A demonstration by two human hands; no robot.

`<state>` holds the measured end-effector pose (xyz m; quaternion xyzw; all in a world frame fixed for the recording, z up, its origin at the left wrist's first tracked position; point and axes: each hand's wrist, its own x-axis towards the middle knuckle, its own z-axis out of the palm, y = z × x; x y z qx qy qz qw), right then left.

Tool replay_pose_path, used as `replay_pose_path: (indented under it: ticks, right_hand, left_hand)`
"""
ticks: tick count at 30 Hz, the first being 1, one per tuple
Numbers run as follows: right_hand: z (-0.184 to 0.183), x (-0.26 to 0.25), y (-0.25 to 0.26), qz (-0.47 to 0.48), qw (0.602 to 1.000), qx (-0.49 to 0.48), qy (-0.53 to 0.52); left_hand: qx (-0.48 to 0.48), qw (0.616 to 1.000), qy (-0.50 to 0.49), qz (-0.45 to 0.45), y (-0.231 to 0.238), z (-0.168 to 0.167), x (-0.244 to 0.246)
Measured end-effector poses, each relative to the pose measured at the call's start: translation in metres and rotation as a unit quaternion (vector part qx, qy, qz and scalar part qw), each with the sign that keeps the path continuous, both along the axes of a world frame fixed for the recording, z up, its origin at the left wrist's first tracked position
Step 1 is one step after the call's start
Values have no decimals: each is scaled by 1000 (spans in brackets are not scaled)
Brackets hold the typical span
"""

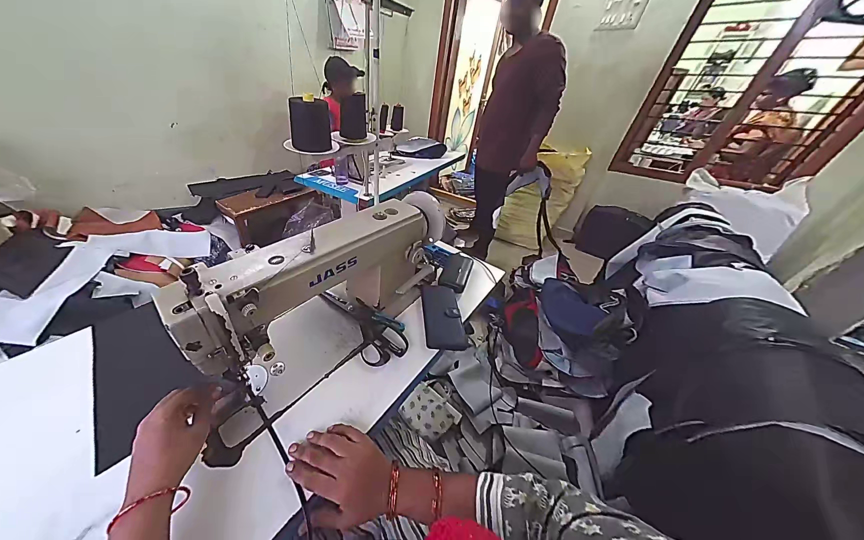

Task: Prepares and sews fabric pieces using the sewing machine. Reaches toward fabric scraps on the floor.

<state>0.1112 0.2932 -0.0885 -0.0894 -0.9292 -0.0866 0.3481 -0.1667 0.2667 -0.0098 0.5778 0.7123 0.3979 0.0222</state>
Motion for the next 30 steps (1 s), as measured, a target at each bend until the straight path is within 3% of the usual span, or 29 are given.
replay_pose_path:
  ticks: [5, 8, 11, 14, 16, 19, 22, 26, 30]
  right_hand:
    - [8, 3, -3, 11, 998, -51, -32]
    - [21, 12, 1, 78, 985, -139, -63]
    - [42, 38, 16, 115, 975, -189, -27]
    - [56, 82, 36, -17, 988, -134, 74]
    - [59, 116, 51, -139, 973, -114, 146]
    - [51, 163, 72, -275, 933, -127, 193]
    - [42, 188, 81, -336, 899, -220, 174]
    - [32, 180, 89, -310, 887, -281, 195]
    - [31, 166, 82, -265, 881, -328, 213]
  left_hand:
    - [45, 993, -40, 101, -5, 5, 0]
    - [130, 977, -87, 143, -8, 6, 0]
    - [230, 955, -74, 171, -9, 8, 5]
    - [299, 935, -21, 189, -12, 14, 13]
    - [330, 925, 37, 185, -12, 16, 17]
    - [360, 917, 108, 134, -14, 26, 32]
    - [345, 928, 125, 63, -15, 34, 66]
    - [253, 963, 83, -48, 3, 27, 143]
    - [127, 965, 92, -209, 34, -2, 217]
